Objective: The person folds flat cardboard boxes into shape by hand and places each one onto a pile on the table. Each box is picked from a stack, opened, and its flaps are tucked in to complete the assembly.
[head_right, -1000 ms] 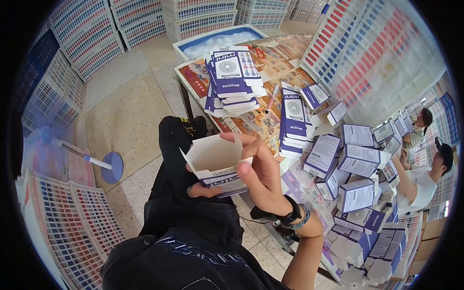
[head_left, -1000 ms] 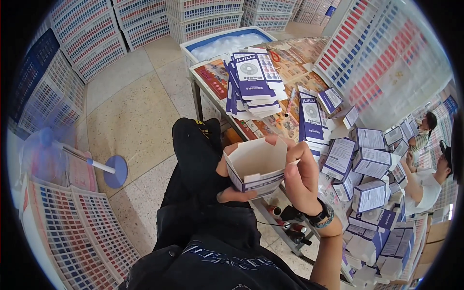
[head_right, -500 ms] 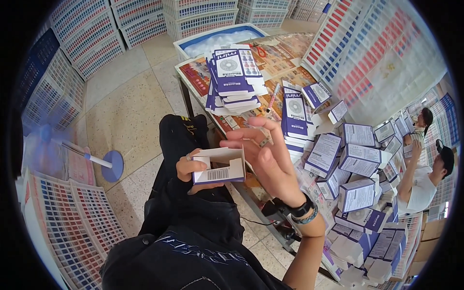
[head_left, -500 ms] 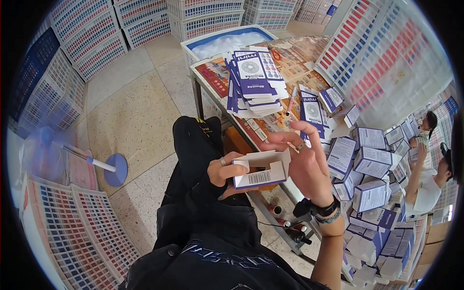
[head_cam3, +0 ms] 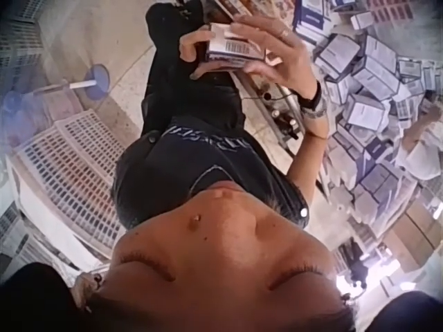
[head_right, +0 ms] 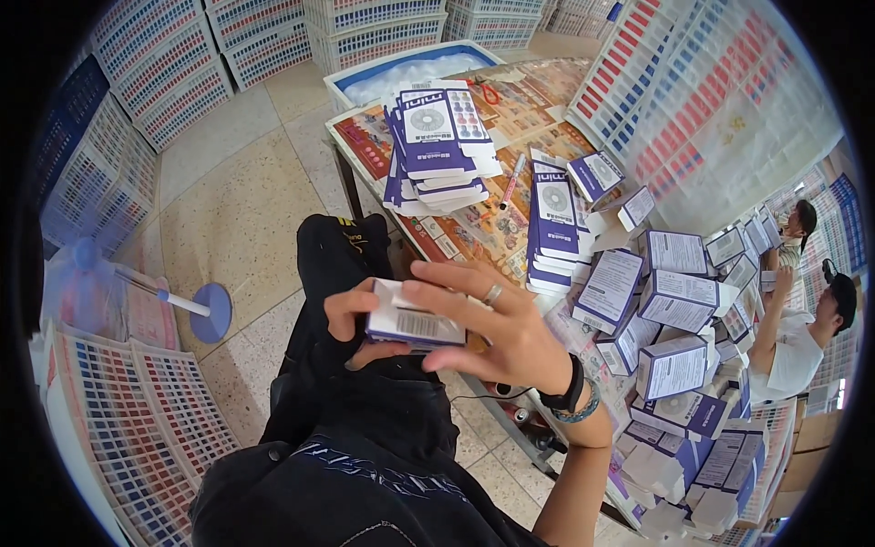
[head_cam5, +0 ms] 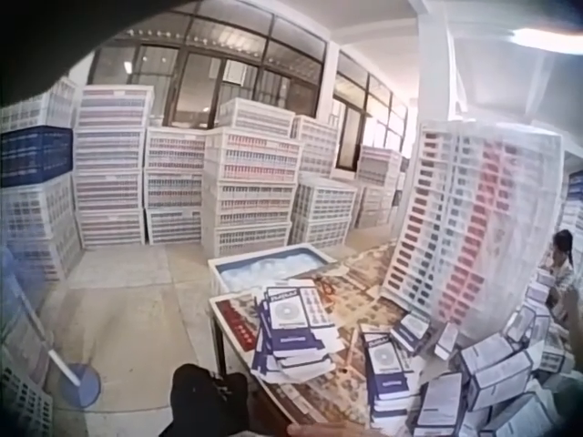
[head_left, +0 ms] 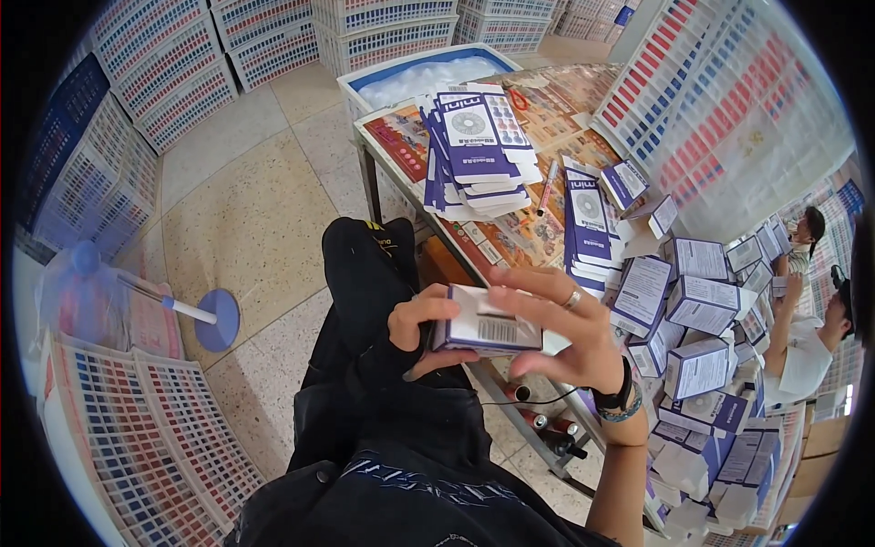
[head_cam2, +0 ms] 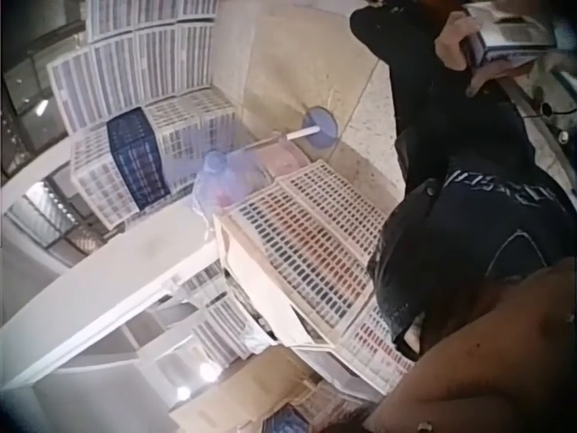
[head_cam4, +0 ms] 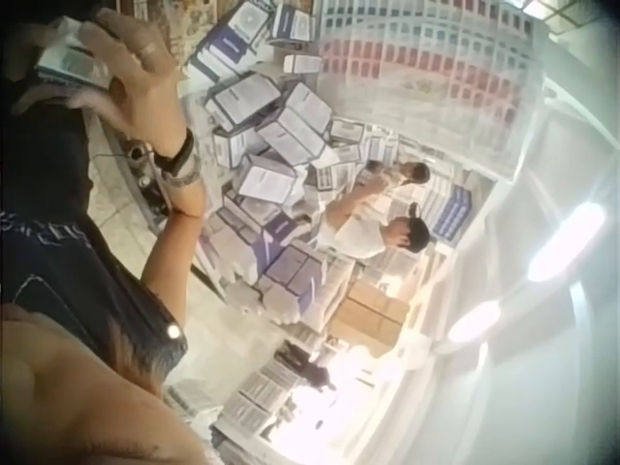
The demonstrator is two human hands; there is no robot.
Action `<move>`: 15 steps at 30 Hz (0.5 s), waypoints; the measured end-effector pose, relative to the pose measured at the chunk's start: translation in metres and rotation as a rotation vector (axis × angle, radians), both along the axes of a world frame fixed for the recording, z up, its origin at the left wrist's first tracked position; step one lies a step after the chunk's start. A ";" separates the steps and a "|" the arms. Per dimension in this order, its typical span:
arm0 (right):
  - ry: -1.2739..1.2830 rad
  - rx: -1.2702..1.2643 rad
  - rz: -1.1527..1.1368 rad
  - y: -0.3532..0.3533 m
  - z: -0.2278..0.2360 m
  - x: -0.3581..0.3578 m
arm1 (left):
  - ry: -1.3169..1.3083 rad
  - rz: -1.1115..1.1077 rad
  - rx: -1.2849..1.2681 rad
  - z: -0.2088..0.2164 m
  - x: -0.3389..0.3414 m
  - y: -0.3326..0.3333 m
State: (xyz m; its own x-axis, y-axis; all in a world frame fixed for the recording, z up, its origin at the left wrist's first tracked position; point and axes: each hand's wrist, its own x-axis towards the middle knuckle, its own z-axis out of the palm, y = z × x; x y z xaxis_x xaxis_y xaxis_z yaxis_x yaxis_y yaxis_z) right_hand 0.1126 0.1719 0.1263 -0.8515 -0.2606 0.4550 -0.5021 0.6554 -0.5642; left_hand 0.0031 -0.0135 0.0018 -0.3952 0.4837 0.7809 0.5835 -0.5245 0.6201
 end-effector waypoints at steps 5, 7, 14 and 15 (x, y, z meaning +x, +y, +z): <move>0.056 0.110 0.024 -0.007 -0.005 -0.005 | -0.121 -0.089 -0.024 0.009 0.007 -0.011; 0.058 0.122 0.012 -0.005 -0.011 -0.005 | -0.109 -0.090 -0.025 0.009 0.005 -0.009; 0.082 0.089 0.012 -0.005 -0.003 -0.003 | -0.071 -0.044 0.015 -0.001 0.002 -0.005; 0.082 0.090 0.009 -0.005 -0.004 -0.002 | -0.072 -0.047 0.016 -0.001 0.003 -0.005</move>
